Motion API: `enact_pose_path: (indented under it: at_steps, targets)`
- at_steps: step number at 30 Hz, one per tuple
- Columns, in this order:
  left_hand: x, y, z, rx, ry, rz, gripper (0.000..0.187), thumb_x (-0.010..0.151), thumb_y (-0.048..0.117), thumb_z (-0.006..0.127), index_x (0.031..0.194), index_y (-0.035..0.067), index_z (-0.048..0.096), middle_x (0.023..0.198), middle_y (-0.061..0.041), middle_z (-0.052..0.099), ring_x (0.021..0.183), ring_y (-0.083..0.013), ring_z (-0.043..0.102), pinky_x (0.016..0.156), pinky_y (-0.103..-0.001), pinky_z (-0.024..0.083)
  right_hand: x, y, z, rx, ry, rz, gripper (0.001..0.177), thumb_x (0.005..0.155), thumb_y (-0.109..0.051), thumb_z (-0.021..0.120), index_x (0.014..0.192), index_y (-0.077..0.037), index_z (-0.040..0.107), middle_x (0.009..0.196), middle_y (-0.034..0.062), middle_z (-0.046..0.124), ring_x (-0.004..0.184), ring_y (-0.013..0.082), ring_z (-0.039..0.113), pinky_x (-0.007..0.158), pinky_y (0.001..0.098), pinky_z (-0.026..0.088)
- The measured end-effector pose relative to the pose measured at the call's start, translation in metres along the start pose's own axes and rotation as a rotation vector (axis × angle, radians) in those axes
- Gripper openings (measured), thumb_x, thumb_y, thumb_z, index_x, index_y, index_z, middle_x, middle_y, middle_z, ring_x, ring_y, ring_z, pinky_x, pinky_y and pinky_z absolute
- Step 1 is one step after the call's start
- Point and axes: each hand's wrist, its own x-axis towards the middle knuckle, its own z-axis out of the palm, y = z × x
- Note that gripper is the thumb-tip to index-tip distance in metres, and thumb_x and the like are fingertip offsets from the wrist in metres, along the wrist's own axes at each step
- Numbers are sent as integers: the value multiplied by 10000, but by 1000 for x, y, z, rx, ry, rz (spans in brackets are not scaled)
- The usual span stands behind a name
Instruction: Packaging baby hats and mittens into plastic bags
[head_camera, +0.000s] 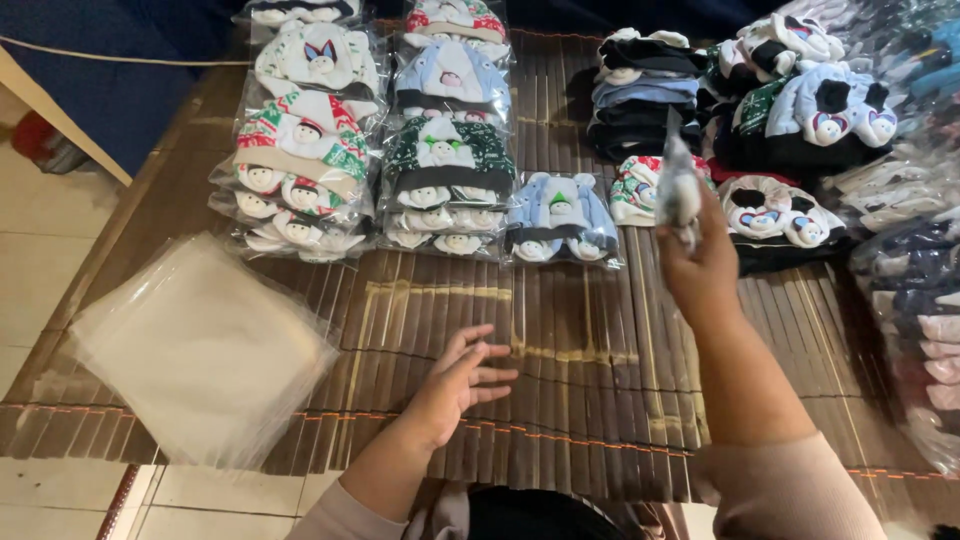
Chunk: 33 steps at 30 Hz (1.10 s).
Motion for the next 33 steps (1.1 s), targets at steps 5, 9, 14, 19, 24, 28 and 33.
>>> enact_pose_path:
  at_steps: [5,9,14,19,24,28,33]
  targets:
    - [0,-8,-15,97,4,-13,498,966,278,539,1400,36,502,1369,-219,597,1131,-329,676,948,-428,566,28,57,82,-550,-82,-415,737,893,0,624,1576,-178,411,1587,171,417,1444,416,385,1117,565,394]
    - [-1,-4,-14,231,69,-40,424,989,291,513,1336,53,566,1373,-212,633,1160,-333,694,968,-439,592,18,86,122,-713,-453,-415,744,883,-141,580,1572,-336,377,1610,8,410,1535,279,290,1182,619,282]
    - [4,-13,-27,232,36,-54,439,967,313,556,1322,56,580,1357,-204,639,1156,-321,685,967,-436,575,14,78,108,-674,-329,-571,784,839,-367,616,1584,-260,397,1610,51,440,1522,303,332,1143,619,299]
    - [7,-19,-31,268,29,-84,444,954,310,574,1324,67,596,1369,-202,652,1156,-311,698,954,-427,580,-11,72,112,-789,-269,-584,806,753,-268,633,1540,-275,462,1615,87,427,1522,316,330,1129,653,323]
    - [12,-29,-39,274,28,-112,457,952,321,570,1324,57,601,1356,-200,653,1145,-300,698,933,-423,587,-12,89,117,-978,-262,-563,802,887,-288,572,1623,-392,270,1660,82,336,1480,350,359,1095,584,389]
    - [16,-34,-42,286,31,-107,430,959,293,566,1309,48,615,1335,-203,669,1133,-311,708,929,-433,595,-2,101,124,-917,-256,-541,793,895,-252,559,1625,-380,279,1683,70,312,1522,347,306,1130,630,310]
    - [12,-31,-43,320,49,-130,388,984,236,543,1320,55,614,1341,-196,686,1134,-302,724,936,-419,612,3,93,101,-576,-260,-538,813,820,-220,629,1593,-191,379,1680,122,325,1561,311,276,1227,569,208]
